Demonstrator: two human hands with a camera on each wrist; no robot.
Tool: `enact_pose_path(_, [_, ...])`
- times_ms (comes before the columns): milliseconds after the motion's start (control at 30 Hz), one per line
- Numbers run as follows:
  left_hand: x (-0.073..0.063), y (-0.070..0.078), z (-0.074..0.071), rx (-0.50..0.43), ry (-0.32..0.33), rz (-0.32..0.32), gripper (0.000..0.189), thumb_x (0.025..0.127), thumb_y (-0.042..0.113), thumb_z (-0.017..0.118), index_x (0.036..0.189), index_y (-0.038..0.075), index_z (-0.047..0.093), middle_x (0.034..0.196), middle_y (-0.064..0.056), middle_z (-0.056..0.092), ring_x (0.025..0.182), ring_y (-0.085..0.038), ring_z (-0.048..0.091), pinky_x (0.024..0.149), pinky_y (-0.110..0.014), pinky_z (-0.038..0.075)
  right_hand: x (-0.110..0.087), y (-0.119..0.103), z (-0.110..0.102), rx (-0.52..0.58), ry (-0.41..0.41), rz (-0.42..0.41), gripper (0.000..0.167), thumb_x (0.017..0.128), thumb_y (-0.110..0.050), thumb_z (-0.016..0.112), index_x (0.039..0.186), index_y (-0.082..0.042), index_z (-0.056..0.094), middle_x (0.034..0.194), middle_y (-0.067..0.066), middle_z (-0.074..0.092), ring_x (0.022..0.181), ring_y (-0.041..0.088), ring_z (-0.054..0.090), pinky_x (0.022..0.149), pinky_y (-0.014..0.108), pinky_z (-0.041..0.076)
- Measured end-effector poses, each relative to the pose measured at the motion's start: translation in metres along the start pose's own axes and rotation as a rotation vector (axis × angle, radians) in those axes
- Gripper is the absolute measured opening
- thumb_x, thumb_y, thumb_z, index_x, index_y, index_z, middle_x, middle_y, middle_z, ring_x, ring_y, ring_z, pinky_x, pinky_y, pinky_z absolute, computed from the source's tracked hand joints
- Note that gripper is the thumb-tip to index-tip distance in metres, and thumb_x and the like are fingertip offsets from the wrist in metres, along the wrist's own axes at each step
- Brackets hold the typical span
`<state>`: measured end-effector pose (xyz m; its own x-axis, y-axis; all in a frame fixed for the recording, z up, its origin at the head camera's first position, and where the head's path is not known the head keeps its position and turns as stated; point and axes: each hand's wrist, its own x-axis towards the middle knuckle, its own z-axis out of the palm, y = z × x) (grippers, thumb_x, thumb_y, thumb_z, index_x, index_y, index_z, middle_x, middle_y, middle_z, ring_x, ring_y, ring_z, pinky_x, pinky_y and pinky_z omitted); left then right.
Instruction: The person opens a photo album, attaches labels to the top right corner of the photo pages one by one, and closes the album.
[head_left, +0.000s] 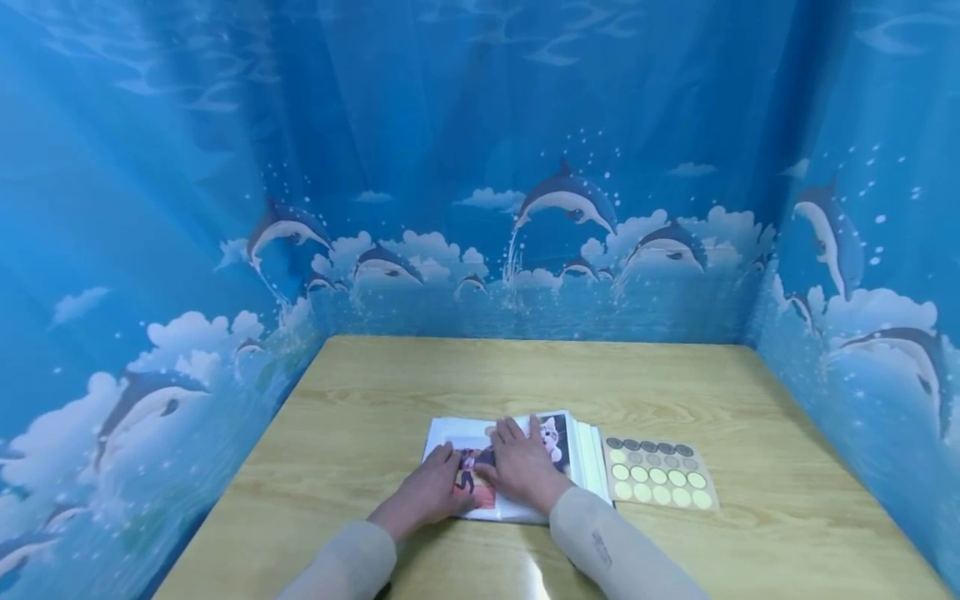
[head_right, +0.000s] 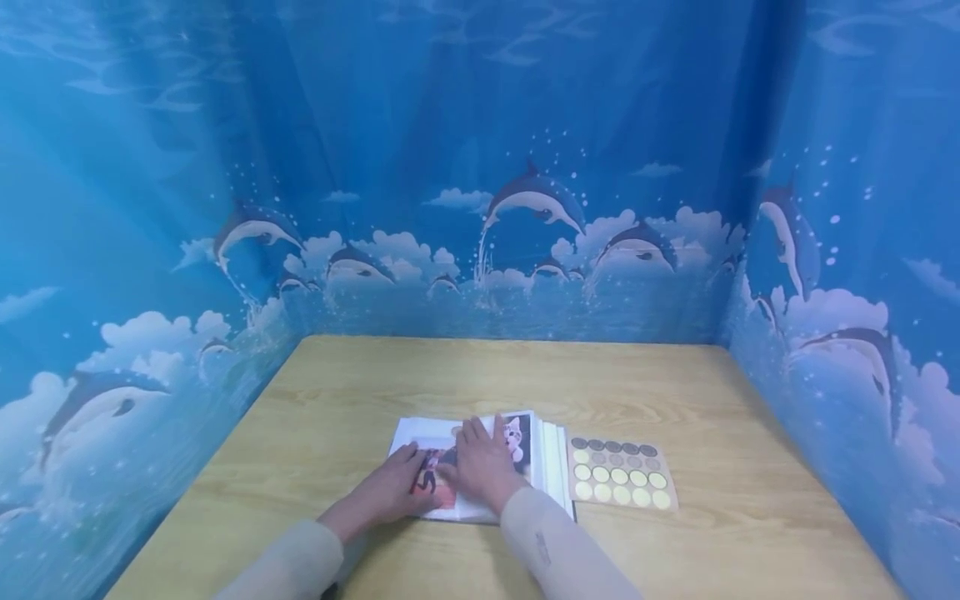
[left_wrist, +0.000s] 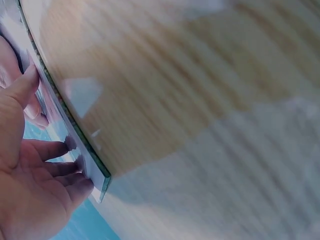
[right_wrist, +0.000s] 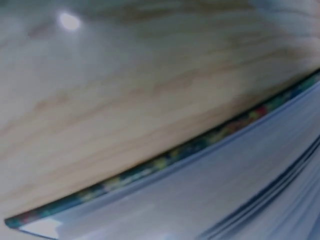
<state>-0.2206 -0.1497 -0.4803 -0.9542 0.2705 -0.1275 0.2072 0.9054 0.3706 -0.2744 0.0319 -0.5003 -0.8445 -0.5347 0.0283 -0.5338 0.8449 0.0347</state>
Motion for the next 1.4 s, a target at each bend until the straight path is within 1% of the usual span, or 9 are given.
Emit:
enact_pose_path(200, [-0.001,0.001,0.009,0.089,-0.011,0.005,0.092,0.084,0.055,0.072,0.142,-0.01,0.044,0.15,-0.031,0.035,0.139,-0.045,0.034,0.114,-0.053,0.03,-0.01,0.001,0.006,0.039,0.004,0.001,0.073,0.099,-0.064,0.039,0.149,-0.011,0.044,0.156,0.016,0.035,0.145,0.033,0.029,0.116,0.066,0.01])
enact_pose_path(367, [0.003,0.002,0.013,0.15,0.003,0.014,0.091,0.079,0.057,0.075,0.137,-0.01,0.05,0.142,-0.031,0.045,0.129,-0.045,0.046,0.108,-0.055,0.039,-0.014,0.002,0.01,0.063,0.001,0.0,0.073,0.098,-0.063,0.04,0.15,-0.011,0.043,0.156,0.018,0.033,0.145,0.036,0.028,0.116,0.066,0.008])
enact_pose_path(500, [0.01,0.001,0.011,0.213,0.02,0.03,0.092,0.076,0.064,0.074,0.133,-0.006,0.055,0.132,-0.025,0.054,0.118,-0.041,0.054,0.099,-0.056,0.046,-0.014,0.004,0.009,0.037,-0.001,0.018,0.073,0.099,-0.064,0.037,0.15,-0.011,0.043,0.157,0.017,0.033,0.145,0.035,0.027,0.116,0.064,0.008])
enact_pose_path(633, [0.015,-0.001,0.006,0.234,0.028,0.039,0.091,0.074,0.066,0.073,0.13,-0.004,0.057,0.124,-0.021,0.058,0.112,-0.037,0.056,0.094,-0.055,0.048,-0.015,0.006,0.005,0.03,0.007,0.036,0.072,0.1,-0.063,0.035,0.148,-0.009,0.046,0.157,0.018,0.032,0.145,0.035,0.027,0.116,0.064,0.01])
enact_pose_path(833, [0.017,-0.001,-0.005,0.2,0.018,0.014,0.083,0.075,0.061,0.075,0.127,-0.002,0.059,0.119,-0.021,0.058,0.11,-0.037,0.056,0.095,-0.056,0.046,-0.02,0.009,-0.003,0.088,0.011,0.077,0.069,0.101,-0.059,0.04,0.145,-0.007,0.048,0.157,0.018,0.033,0.145,0.035,0.027,0.117,0.062,0.01])
enact_pose_path(967, [0.02,0.006,-0.012,0.184,0.046,-0.008,0.07,0.079,0.053,0.077,0.123,0.0,0.062,0.111,-0.016,0.059,0.105,-0.034,0.057,0.093,-0.054,0.048,-0.027,0.015,-0.006,0.149,0.012,0.107,0.064,0.102,-0.053,0.042,0.146,-0.006,0.047,0.157,0.018,0.033,0.146,0.036,0.025,0.117,0.063,0.008])
enact_pose_path(1167, [0.032,0.022,-0.019,0.182,0.075,-0.052,0.064,0.087,0.046,0.073,0.134,0.004,0.058,0.123,-0.017,0.059,0.116,-0.033,0.056,0.101,-0.054,0.045,-0.038,0.028,-0.012,0.189,0.038,0.133,0.062,0.104,-0.05,0.04,0.147,-0.006,0.046,0.156,0.019,0.033,0.146,0.037,0.026,0.117,0.062,0.008])
enact_pose_path(1200, [0.035,0.024,-0.02,0.175,0.078,-0.05,0.064,0.088,0.046,0.072,0.134,0.005,0.057,0.124,-0.017,0.059,0.117,-0.033,0.055,0.102,-0.053,0.044,-0.039,0.031,-0.013,0.193,0.043,0.139,0.063,0.104,-0.05,0.04,0.147,-0.006,0.045,0.156,0.019,0.033,0.146,0.037,0.026,0.117,0.062,0.008])
enact_pose_path(1400, [0.046,0.035,-0.022,0.165,0.12,0.022,0.057,0.09,0.042,0.071,0.13,0.003,0.059,0.121,-0.016,0.06,0.114,-0.032,0.056,0.099,-0.052,0.046,-0.05,0.048,-0.021,0.178,0.057,0.181,0.064,0.103,-0.05,0.041,0.148,-0.006,0.044,0.157,0.017,0.033,0.145,0.036,0.026,0.117,0.063,0.01])
